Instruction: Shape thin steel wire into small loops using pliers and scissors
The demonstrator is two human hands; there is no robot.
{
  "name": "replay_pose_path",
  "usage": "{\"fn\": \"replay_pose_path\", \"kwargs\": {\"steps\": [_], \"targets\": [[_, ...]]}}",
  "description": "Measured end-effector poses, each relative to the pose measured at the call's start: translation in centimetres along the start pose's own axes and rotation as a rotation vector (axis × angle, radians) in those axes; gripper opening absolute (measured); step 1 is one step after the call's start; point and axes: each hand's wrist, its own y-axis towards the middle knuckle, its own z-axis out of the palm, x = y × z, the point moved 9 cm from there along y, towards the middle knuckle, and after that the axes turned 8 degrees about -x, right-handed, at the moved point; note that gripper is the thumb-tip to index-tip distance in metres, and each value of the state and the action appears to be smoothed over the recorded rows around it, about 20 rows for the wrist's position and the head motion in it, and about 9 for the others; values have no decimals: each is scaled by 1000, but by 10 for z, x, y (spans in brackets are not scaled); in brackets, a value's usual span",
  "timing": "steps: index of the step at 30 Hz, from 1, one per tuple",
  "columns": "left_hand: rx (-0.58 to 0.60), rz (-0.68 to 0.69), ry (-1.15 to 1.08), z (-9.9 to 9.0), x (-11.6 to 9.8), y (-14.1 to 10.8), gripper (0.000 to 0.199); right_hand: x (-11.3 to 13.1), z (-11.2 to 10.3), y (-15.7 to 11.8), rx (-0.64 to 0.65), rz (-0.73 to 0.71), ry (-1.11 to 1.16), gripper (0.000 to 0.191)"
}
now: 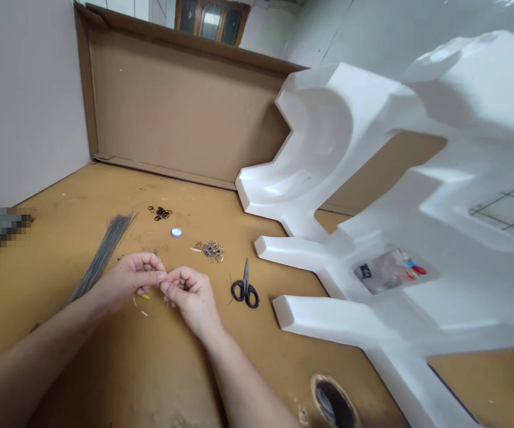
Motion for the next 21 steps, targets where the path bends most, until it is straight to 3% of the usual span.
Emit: {"fn": "replay_pose_path", "kwargs": {"steps": [6, 14, 18, 21], "targets": [[72, -35, 19, 4, 7, 1, 25, 2, 0, 3, 22, -12, -33, 18], [-44, 25, 67, 1, -6, -1, 17, 0, 1, 2, 21, -32, -69, 18], [-45, 17, 89, 0, -4, 0, 14, 4, 1, 1, 15, -51, -101, 18], [-44, 13, 98, -1, -3, 0, 11, -1, 2, 2, 35, 14, -48, 21]]}}
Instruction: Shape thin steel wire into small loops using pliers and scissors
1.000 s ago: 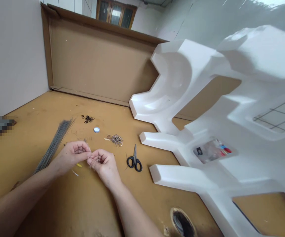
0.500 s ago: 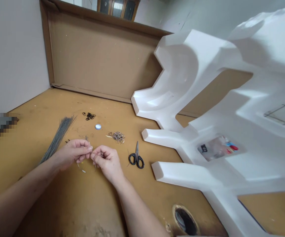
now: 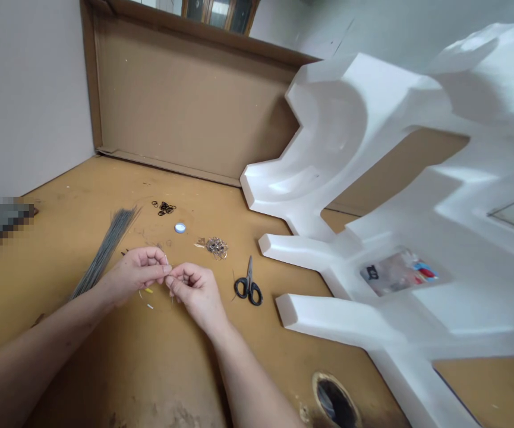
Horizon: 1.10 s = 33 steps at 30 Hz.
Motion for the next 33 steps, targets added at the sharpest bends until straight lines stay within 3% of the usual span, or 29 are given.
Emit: {"fn": "replay_pose_path", "kwargs": {"steps": [6, 19, 26, 33], "targets": [[-11, 7, -17, 0, -3, -2, 6, -7, 2, 1, 24, 79, 95, 22], [64, -48, -5, 4, 2, -2, 12, -8, 1, 1, -8, 31, 80, 12], [141, -139, -151, 8, 14, 1, 25, -1, -16, 6, -77, -15, 142, 13], [252, -204, -356, 11, 16, -2, 22, -1, -15, 5, -78, 38, 188, 21]]}}
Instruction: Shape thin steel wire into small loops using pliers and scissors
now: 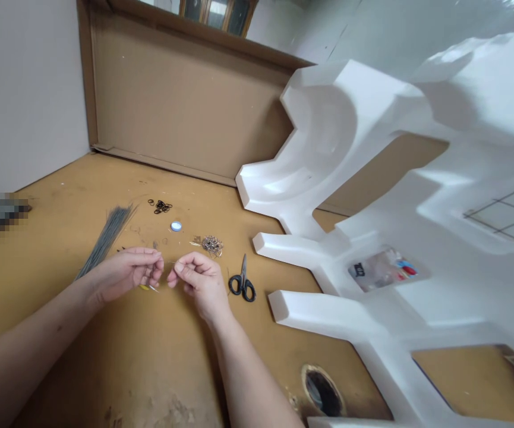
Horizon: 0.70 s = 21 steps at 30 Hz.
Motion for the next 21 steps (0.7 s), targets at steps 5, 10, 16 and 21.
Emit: {"fn": "replay_pose_path", "kwargs": {"steps": [5, 10, 16, 21], "targets": [[39, -53, 4, 3, 2, -2, 16, 0, 2, 0, 8, 10, 30, 22], [24, -40, 9, 2, 1, -2, 15, 0, 3, -1, 11, 24, 24, 23], [30, -25, 40, 2, 1, -2, 14, 0, 3, -3, -20, 22, 22, 21], [33, -16, 49, 5, 0, -4, 14, 2, 3, -5, -47, -11, 25, 21]]}}
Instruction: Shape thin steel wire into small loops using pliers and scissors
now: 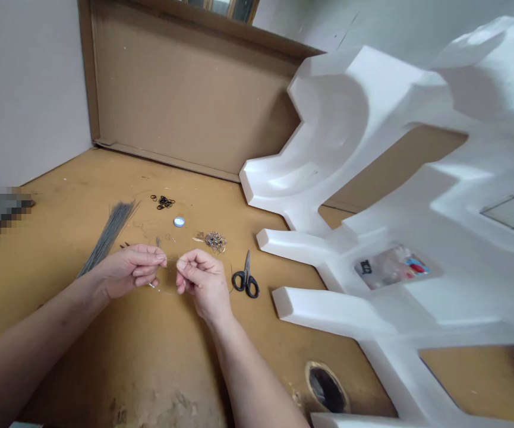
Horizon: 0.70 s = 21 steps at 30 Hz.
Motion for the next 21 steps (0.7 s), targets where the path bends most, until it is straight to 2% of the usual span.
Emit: {"fn": "replay_pose_path", "kwargs": {"steps": [11, 21], "targets": [[-10, -18, -5, 5, -1, -2, 12, 2, 0, 0, -5, 0, 15, 18], [-11, 20, 57, 3, -2, -5, 9, -4, 5, -3, 30, 22, 16, 17]]}}
